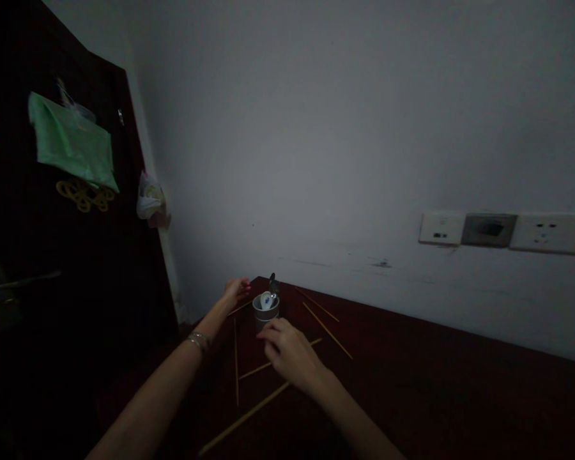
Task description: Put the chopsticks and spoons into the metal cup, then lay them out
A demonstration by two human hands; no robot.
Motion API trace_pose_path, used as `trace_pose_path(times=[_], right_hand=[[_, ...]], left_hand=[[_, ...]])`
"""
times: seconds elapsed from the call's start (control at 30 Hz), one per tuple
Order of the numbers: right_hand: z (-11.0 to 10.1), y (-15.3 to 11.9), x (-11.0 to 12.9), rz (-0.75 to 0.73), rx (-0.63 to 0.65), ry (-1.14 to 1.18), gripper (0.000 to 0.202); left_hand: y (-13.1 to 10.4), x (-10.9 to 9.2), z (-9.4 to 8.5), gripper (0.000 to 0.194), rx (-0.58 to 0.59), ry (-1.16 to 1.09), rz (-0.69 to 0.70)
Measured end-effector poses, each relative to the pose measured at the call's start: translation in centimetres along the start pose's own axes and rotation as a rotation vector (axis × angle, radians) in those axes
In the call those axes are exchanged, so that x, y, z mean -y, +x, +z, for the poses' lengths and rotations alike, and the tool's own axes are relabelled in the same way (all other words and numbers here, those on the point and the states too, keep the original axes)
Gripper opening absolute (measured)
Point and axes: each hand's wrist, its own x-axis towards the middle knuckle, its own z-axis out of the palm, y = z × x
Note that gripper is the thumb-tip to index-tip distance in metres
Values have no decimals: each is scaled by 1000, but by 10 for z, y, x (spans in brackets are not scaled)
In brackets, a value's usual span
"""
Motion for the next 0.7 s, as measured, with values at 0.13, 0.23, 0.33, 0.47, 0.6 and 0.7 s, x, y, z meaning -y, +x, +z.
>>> trace_pose_path(times=[0.13,0.23,0.33,0.47,0.6,0.7], right_hand=[[-19,16,-22,105,-188,121,26],[-26,29,-46,252,-294,192,23],[-25,41,-73,392,-348,233,24],[-14,58,-102,473,-303,207,26],[-3,74,-120,458,-224,165,28],[2,85,-126,449,-194,130,29]], left_hand=[[0,9,-1,14,17,-92,-25],[1,23,-6,13,61,-183,-61],[4,33,-8,12,110,-286,-111],[7,35,-5,11,175,-207,-128],[6,26,4,13,209,-145,-78],[4,18,9,13,201,-99,-10]])
